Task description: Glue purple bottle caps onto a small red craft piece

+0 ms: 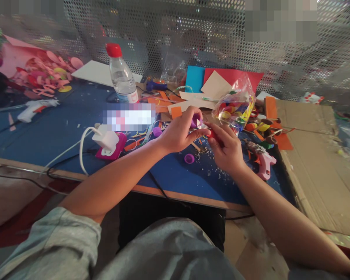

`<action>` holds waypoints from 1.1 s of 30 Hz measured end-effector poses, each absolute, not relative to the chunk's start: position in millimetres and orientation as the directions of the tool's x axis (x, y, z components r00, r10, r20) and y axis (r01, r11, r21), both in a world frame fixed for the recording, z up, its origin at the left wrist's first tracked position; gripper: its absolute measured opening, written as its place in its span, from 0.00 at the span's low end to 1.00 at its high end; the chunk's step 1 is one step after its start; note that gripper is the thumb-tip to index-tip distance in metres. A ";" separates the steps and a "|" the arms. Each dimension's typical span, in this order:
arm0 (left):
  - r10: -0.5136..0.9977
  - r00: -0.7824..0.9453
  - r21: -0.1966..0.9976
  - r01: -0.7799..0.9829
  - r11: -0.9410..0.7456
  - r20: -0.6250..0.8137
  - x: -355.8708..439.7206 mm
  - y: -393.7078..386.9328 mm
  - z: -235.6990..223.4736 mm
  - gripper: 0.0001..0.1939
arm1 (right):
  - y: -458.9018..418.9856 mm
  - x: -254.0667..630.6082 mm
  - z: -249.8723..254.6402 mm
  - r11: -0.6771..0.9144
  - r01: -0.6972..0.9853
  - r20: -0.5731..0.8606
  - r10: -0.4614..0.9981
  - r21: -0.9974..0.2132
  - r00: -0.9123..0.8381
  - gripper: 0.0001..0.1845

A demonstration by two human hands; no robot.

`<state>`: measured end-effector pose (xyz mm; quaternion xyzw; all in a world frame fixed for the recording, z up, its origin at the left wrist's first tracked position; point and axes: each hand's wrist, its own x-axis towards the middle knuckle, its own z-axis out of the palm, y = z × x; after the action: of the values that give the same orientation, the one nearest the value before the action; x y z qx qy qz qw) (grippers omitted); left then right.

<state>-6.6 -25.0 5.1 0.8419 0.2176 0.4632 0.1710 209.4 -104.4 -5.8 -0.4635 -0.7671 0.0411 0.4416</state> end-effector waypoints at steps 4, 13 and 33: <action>0.511 0.492 0.470 0.214 -0.856 0.705 -7.4 -25.5 7.5 0.28 | -105.0 208.9 -5.3 0.571 0.662 0.633 0.752 -0.486 -0.184 0.24; 0.477 0.529 0.443 0.201 -0.874 0.701 -9.5 -22.7 8.2 0.25 | -104.1 209.4 -7.4 0.560 0.666 0.627 0.759 -0.493 -0.175 0.23; 0.465 0.439 0.389 0.258 -0.885 0.768 -4.7 -23.5 1.7 0.28 | -103.6 207.2 -8.3 0.561 0.660 0.639 0.753 -0.501 -0.155 0.22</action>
<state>-4.7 -23.5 1.7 0.8415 0.2148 0.4839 0.1074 207.2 -103.6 -8.3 -0.4659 -0.7582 0.0516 0.4532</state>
